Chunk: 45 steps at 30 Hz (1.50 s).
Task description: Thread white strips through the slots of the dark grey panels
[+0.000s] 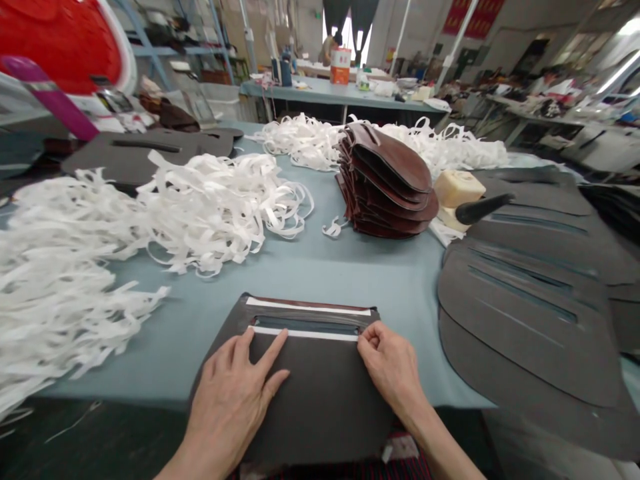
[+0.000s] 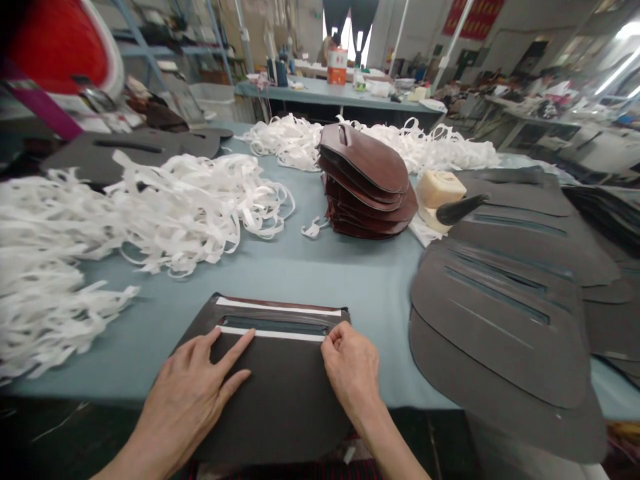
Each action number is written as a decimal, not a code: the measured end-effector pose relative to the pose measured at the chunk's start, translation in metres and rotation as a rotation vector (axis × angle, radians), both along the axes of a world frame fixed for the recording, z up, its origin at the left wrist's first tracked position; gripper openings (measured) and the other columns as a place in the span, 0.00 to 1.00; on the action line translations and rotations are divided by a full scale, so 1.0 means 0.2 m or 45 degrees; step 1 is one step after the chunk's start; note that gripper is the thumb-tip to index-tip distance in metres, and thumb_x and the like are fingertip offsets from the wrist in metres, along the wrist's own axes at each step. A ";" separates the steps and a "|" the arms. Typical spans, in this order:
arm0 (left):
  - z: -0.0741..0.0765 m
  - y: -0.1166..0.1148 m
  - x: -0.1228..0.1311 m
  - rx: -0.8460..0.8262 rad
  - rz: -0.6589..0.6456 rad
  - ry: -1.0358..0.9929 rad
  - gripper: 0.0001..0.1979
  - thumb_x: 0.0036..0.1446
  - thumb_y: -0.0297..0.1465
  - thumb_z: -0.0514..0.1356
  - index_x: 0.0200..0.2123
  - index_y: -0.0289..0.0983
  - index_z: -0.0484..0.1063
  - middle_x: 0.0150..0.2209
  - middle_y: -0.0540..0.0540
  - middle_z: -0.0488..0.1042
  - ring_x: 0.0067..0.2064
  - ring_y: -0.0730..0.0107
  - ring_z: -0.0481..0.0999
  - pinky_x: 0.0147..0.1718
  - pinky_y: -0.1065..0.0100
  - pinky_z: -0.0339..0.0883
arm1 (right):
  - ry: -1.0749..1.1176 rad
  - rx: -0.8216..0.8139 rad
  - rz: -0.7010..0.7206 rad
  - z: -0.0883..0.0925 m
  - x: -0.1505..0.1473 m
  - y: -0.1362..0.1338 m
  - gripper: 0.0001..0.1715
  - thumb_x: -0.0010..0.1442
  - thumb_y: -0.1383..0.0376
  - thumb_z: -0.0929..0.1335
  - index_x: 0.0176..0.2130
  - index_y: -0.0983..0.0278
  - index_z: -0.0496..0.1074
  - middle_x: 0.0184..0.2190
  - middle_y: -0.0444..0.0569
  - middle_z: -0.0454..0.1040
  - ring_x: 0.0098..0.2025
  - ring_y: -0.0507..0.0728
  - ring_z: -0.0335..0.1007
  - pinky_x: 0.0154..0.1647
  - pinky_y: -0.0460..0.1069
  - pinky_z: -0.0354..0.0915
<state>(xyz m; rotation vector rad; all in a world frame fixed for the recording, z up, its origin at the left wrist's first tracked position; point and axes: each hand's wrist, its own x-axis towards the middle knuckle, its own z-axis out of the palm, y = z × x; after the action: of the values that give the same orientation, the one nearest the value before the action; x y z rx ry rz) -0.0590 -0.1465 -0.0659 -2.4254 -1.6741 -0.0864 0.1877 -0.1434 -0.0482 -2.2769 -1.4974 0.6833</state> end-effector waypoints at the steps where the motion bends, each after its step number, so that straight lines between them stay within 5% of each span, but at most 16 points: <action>1: 0.00 0.00 0.01 0.003 0.001 -0.006 0.25 0.58 0.40 0.56 0.60 0.51 0.61 0.54 0.33 0.62 0.51 0.43 0.64 0.44 0.49 0.64 | -0.015 0.002 0.001 0.00 0.00 0.00 0.08 0.54 0.66 0.63 0.24 0.60 0.67 0.18 0.39 0.68 0.24 0.51 0.63 0.27 0.46 0.48; 5: -0.01 0.00 0.09 -0.014 -0.094 -0.061 0.26 0.59 0.42 0.55 0.57 0.37 0.66 0.53 0.32 0.65 0.55 0.44 0.62 0.50 0.49 0.62 | -0.124 -0.003 0.019 -0.02 -0.01 0.01 0.07 0.54 0.66 0.65 0.25 0.60 0.67 0.18 0.40 0.68 0.23 0.52 0.63 0.26 0.46 0.48; 7: -0.01 0.00 0.14 -0.039 -0.126 -0.057 0.28 0.58 0.43 0.56 0.59 0.37 0.63 0.52 0.32 0.66 0.54 0.44 0.63 0.50 0.49 0.62 | -0.229 0.054 0.081 -0.03 -0.02 -0.01 0.05 0.56 0.67 0.65 0.28 0.60 0.68 0.20 0.41 0.68 0.23 0.52 0.62 0.25 0.46 0.48; 10: 0.02 -0.01 0.22 -0.067 -0.106 -0.021 0.29 0.55 0.42 0.60 0.60 0.47 0.60 0.50 0.35 0.68 0.52 0.43 0.66 0.47 0.46 0.63 | -0.364 0.353 0.403 -0.07 -0.05 -0.04 0.10 0.59 0.71 0.62 0.39 0.61 0.71 0.33 0.48 0.72 0.32 0.54 0.65 0.29 0.47 0.54; 14: 0.04 -0.02 0.28 -0.118 -0.139 -0.057 0.28 0.55 0.41 0.60 0.58 0.41 0.64 0.52 0.34 0.68 0.54 0.45 0.65 0.50 0.46 0.61 | -0.417 0.621 0.841 -0.10 -0.09 -0.06 0.17 0.59 0.73 0.63 0.47 0.64 0.70 0.41 0.53 0.70 0.41 0.60 0.62 0.39 0.53 0.57; 19: 0.02 0.02 0.16 -0.127 -0.187 -0.318 0.24 0.59 0.38 0.57 0.59 0.43 0.61 0.53 0.40 0.68 0.55 0.52 0.65 0.52 0.51 0.62 | -0.423 0.584 0.823 -0.08 -0.13 0.02 0.10 0.57 0.75 0.62 0.31 0.64 0.70 0.32 0.51 0.68 0.37 0.59 0.59 0.39 0.54 0.57; 23: -0.02 0.10 -0.09 0.080 0.266 -0.575 0.24 0.60 0.38 0.54 0.57 0.36 0.61 0.54 0.36 0.65 0.57 0.49 0.64 0.53 0.48 0.60 | -0.281 0.644 0.918 -0.08 -0.20 0.10 0.09 0.61 0.73 0.62 0.35 0.64 0.70 0.35 0.50 0.68 0.39 0.59 0.59 0.41 0.54 0.57; 26: 0.01 0.16 -0.25 -0.151 0.500 -0.815 0.30 0.56 0.42 0.57 0.58 0.33 0.59 0.49 0.36 0.70 0.51 0.49 0.70 0.49 0.49 0.64 | -0.189 0.695 0.932 -0.12 -0.23 0.13 0.08 0.64 0.69 0.61 0.38 0.63 0.70 0.37 0.50 0.68 0.40 0.59 0.60 0.42 0.54 0.58; 30: 0.18 0.20 -0.32 -0.598 0.432 -1.295 0.20 0.55 0.41 0.57 0.49 0.38 0.67 0.45 0.44 0.75 0.46 0.56 0.75 0.44 0.60 0.69 | -0.106 0.765 0.862 -0.13 -0.21 0.13 0.08 0.64 0.66 0.62 0.44 0.64 0.68 0.40 0.52 0.68 0.43 0.59 0.61 0.43 0.54 0.58; 33: 0.29 0.24 -0.33 -0.656 0.408 -1.452 0.18 0.55 0.41 0.58 0.47 0.40 0.68 0.44 0.46 0.76 0.42 0.59 0.76 0.39 0.64 0.70 | -0.090 0.758 0.850 -0.11 -0.18 0.12 0.07 0.65 0.66 0.61 0.41 0.64 0.67 0.36 0.49 0.68 0.39 0.57 0.62 0.41 0.53 0.58; 38: 0.23 0.30 -0.33 -0.524 0.400 -1.492 0.13 0.52 0.38 0.60 0.40 0.38 0.71 0.39 0.47 0.77 0.42 0.60 0.76 0.41 0.63 0.68 | -0.181 0.703 0.867 -0.11 -0.18 0.11 0.10 0.66 0.64 0.61 0.33 0.62 0.66 0.31 0.47 0.67 0.35 0.57 0.61 0.38 0.52 0.56; 41: 0.20 0.28 -0.34 -0.714 0.418 -1.785 0.14 0.52 0.38 0.61 0.40 0.36 0.70 0.37 0.47 0.77 0.37 0.63 0.77 0.37 0.64 0.70 | -0.176 0.675 0.844 -0.12 -0.20 0.11 0.08 0.65 0.63 0.61 0.34 0.62 0.66 0.32 0.47 0.66 0.36 0.57 0.61 0.38 0.53 0.55; 45: 0.28 0.22 -0.34 -0.951 0.389 -2.073 0.18 0.52 0.38 0.63 0.44 0.37 0.67 0.38 0.47 0.77 0.35 0.66 0.77 0.35 0.66 0.70 | -0.096 0.612 0.828 -0.11 -0.19 0.11 0.07 0.66 0.64 0.61 0.37 0.61 0.66 0.34 0.47 0.66 0.37 0.57 0.61 0.39 0.53 0.54</action>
<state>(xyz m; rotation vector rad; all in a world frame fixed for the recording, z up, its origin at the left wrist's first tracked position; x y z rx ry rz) -0.1277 -0.1031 -0.0105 -2.4365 -2.9614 -2.2229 0.1491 -0.1210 -0.0697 -1.4705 -2.1792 0.3286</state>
